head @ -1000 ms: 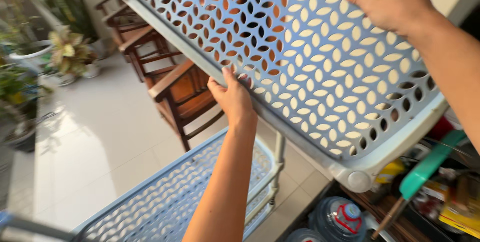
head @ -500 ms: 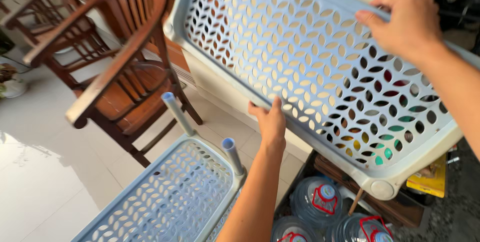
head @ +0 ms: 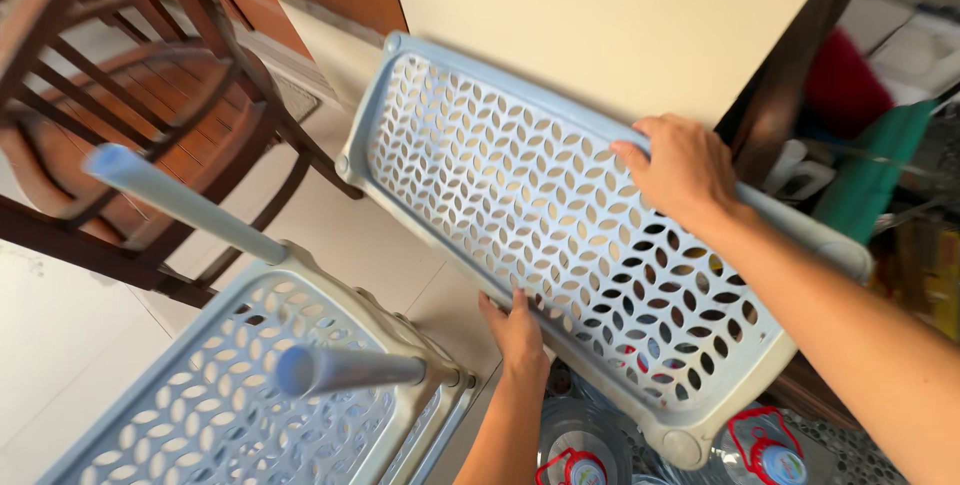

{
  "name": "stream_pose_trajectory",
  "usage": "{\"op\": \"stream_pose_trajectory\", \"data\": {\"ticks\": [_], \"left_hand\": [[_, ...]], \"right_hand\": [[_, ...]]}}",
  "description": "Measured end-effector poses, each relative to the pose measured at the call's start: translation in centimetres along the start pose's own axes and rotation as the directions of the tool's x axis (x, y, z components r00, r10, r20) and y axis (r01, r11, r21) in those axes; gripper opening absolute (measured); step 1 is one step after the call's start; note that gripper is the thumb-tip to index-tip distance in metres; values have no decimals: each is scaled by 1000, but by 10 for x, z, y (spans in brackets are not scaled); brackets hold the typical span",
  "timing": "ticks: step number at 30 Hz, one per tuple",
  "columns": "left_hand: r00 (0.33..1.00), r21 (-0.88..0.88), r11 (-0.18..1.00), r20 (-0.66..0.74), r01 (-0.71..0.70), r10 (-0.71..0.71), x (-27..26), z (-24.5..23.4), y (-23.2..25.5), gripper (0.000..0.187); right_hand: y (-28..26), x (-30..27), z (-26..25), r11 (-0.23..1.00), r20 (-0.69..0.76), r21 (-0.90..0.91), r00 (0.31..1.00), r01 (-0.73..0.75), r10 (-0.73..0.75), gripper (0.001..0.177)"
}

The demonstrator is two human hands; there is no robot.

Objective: The person disassembles a light blue plastic step stool by removing the top shelf and then detaching each vertical support pole one by one. The parts are placed on the floor next to the remaining base.

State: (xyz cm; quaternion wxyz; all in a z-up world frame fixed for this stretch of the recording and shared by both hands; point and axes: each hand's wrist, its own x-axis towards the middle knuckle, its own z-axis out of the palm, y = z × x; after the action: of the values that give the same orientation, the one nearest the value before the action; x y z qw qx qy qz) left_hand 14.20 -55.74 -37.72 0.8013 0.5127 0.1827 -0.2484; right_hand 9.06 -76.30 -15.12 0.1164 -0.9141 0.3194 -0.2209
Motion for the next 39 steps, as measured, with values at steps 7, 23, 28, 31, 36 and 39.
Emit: {"op": "stream_pose_trajectory", "data": {"ticks": [7,23,28,31,36,39], "left_hand": [[982,-137,988,-181,-71,46,105,-67,-98,59],[905,129,973,-362,-191,225,274,-147,-181,57],[889,86,985,-423,-153,175,290,-152,-186,73],[883,135,985,-442,-110,160,297,-157,-189,73],[894,364,923,-363,-122,262,323,-172,-194,74],[841,676,719,-475,159,261,331,-173,-205,92]], "right_hand": [[42,-13,144,978,218,0,954,210,-205,46],[102,-135,305,999,-18,-9,999,38,-38,77],[95,-193,374,877,-24,314,920,-364,391,107],[100,-211,410,577,257,494,743,-650,618,93],[105,-227,464,627,195,511,790,-588,581,79],[103,-240,498,676,135,512,827,-530,546,77]]}}
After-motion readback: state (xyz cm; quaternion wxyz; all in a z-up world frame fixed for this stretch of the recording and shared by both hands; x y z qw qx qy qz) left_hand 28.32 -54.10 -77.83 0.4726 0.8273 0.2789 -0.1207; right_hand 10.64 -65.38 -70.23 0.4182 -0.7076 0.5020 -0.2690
